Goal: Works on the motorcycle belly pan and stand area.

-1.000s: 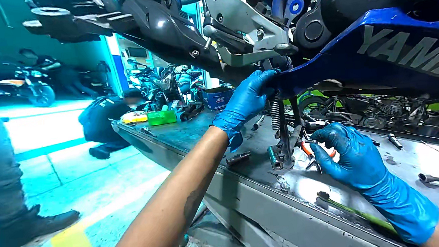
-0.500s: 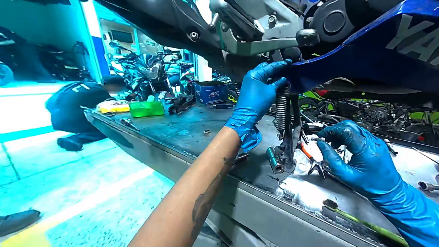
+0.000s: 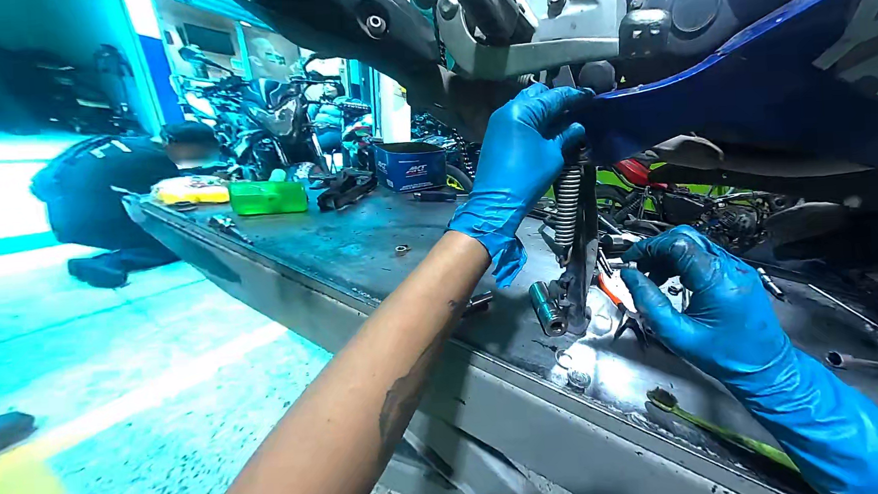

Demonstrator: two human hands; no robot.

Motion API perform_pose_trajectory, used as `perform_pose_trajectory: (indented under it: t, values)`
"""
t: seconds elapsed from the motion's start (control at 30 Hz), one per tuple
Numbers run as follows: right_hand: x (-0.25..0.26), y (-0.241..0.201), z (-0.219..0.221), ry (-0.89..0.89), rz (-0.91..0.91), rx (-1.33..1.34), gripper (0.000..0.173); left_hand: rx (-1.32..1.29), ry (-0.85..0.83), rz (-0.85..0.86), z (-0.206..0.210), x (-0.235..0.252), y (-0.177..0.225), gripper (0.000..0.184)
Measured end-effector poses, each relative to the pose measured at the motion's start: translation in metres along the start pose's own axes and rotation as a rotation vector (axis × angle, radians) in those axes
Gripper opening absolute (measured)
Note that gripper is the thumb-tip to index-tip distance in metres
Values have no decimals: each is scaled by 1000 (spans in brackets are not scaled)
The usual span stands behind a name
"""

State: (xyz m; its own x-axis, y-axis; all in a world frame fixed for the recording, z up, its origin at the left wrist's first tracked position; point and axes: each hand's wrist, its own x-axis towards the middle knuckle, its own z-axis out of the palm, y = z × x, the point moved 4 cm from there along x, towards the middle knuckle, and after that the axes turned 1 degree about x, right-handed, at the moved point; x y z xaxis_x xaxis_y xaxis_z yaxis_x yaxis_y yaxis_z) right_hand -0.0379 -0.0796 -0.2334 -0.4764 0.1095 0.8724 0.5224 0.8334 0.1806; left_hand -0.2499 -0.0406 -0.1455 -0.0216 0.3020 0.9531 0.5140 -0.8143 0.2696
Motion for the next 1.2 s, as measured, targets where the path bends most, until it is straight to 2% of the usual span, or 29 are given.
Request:
perform_pose_trajectory:
  t: [0.07,0.23,0.4,0.5,0.6,0.7,0.77,0.83,0.9,1.0,1.2]
  values:
    - [1,-1,1,11,-7,-7,23,-45,35,9,3,-3,-3,26]
    - [9,8,1,64,78,3,19,-363,142,23,15,-16,-15,27]
    - [60,8,4,213,-9,-128,15,-447,243,34,23,-22,-18,27]
    - [91,12,15,224,-103,-235,16,-476,257,0,23,-24,-18,27]
    - [103,17,21,220,-105,-272,17,-495,214,2,18,-27,-20,29]
    - [103,21,18,199,-118,-264,17,-343,102,-9,11,-33,-20,34]
    - [102,23,16,183,-138,-259,17,-232,82,-74,11,-33,-20,28]
    - [101,23,16,151,-149,-254,17,-231,97,-130,13,-33,-20,21]
    - [100,23,15,142,-173,-255,17,-312,138,-100,16,-34,-22,19]
    - [101,23,13,129,-205,-262,17,-418,210,-31,21,-38,-25,21]
    - [100,21,16,149,-205,-308,18,-400,252,27,26,-41,-30,25]
